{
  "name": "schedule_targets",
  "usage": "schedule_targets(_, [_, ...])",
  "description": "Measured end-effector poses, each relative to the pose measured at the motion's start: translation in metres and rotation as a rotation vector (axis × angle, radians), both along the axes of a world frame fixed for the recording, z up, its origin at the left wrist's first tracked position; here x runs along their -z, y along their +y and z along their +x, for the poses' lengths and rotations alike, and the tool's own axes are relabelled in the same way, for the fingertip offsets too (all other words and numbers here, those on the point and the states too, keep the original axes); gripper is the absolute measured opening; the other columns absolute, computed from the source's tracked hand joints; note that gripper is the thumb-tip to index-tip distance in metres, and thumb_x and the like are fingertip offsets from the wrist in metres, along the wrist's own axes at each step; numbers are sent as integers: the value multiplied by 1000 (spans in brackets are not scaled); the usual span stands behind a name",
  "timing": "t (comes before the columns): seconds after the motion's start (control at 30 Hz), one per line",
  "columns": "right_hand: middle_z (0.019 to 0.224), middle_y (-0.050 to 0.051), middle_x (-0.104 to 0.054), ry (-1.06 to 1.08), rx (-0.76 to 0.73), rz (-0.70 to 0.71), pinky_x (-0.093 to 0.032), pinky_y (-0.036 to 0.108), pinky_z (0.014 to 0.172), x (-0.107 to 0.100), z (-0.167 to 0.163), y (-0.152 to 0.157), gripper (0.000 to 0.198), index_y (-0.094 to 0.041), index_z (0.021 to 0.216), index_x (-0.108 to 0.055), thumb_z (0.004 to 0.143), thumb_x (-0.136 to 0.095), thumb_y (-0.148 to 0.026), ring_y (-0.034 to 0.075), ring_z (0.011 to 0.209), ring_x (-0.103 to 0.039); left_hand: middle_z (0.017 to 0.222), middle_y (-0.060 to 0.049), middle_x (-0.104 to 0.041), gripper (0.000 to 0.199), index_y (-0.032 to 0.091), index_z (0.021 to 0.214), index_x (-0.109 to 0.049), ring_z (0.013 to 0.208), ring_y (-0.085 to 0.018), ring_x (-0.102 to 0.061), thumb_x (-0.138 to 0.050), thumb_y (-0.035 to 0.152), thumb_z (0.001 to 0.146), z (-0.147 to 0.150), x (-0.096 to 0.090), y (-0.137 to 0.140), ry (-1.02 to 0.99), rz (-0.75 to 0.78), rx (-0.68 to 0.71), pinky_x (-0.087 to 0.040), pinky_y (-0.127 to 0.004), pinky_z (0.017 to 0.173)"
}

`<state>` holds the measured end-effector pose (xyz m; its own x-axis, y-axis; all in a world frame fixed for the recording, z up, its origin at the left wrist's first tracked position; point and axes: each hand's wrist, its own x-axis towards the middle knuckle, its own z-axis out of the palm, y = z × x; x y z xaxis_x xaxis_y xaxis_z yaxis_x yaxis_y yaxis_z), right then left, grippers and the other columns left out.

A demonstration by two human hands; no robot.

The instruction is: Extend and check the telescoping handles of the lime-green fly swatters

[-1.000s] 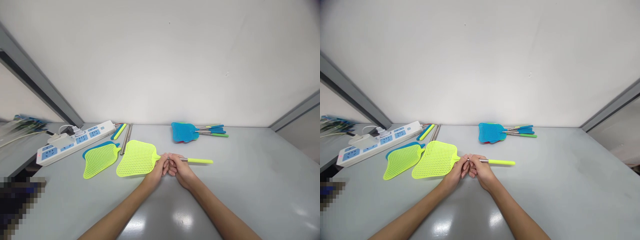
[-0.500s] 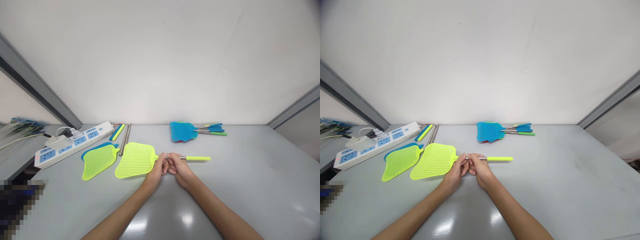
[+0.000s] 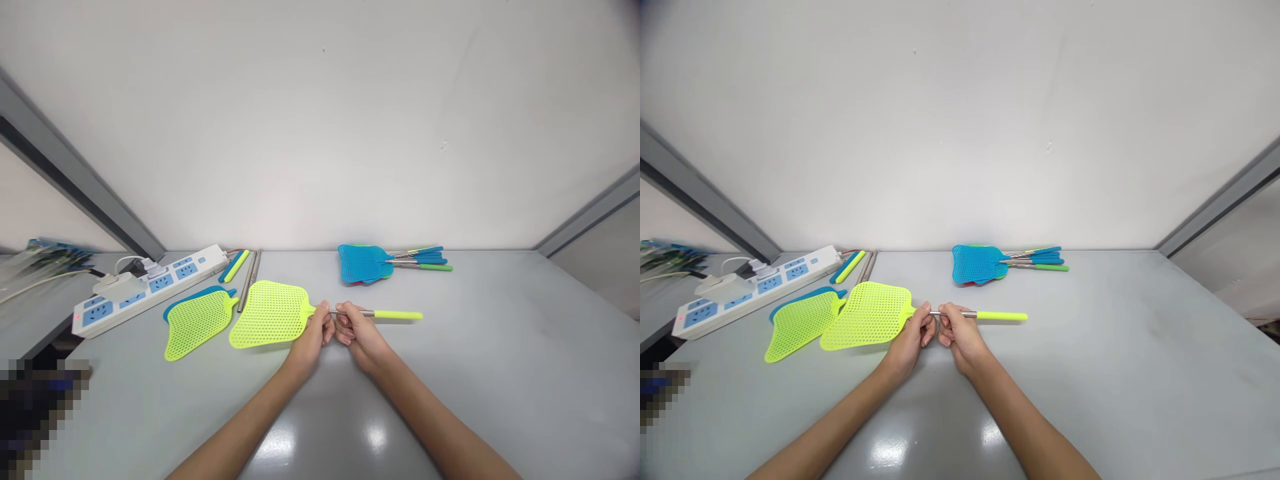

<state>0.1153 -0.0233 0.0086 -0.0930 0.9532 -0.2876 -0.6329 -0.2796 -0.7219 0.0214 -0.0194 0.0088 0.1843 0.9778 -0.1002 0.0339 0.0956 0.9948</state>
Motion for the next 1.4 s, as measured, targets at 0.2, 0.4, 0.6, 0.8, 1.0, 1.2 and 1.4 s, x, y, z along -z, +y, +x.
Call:
schedule_targets(0.2, [36,-10,-27,2,7,6,-17,17,31,-5,3,1,28,-17,43,-36,64,-55,-20,2,31,-17,34,3,-28,51,20,35,-28,39,-11,-26,-30,44,80,-5,-3,3,31,34,3,-25,-28,51])
schedule_targets(0.4, [37,-10,-29,6,13,5,-17,17,31,-4,7,2,28,-16,44,-36,63,-56,-20,1,31,-17,33,3,-26,53,19,33,-28,38,-11,-24,-30,44,80,-7,-5,4,56,24,0,-23,-28,49])
schedule_targets(0.6, [38,-9,-29,-1,17,23,-17,18,31,1,8,2,28,-17,45,-36,64,-56,-21,1,31,-17,33,3,-25,53,20,33,-28,38,-11,-24,-29,43,80,-6,-2,3,64,30,-6,-22,-28,47])
schedule_targets(0.8, [37,-10,-25,-29,2,90,-19,19,33,3,9,0,32,-17,45,-36,68,-57,-26,2,32,-18,35,4,-29,47,20,40,-26,39,-11,-26,-29,47,79,-7,4,6,-64,1,50,-26,-26,50])
schedule_targets(1.0, [35,-10,-24,-54,-18,99,-20,19,34,2,9,-2,33,-17,44,-37,70,-56,-27,3,32,-19,39,5,-31,43,19,50,-29,39,-9,-28,-26,50,79,-6,6,8,-279,-28,30,-27,-24,46])
schedule_targets(1.2, [37,-9,-26,-22,-38,76,-22,19,34,2,9,-2,32,-16,44,-39,67,-58,-29,3,33,-20,41,3,-34,55,19,50,-33,40,-10,-31,-10,61,77,-7,7,4,-229,16,9,-31,-24,47])
schedule_targets(1.4, [39,-9,-27,-12,-36,82,-25,20,35,2,7,-3,32,-16,46,-42,68,-58,-32,4,34,-23,43,5,-34,48,19,53,-37,39,-8,-32,-22,56,79,-4,4,3,-199,64,-172,-29,-21,42])
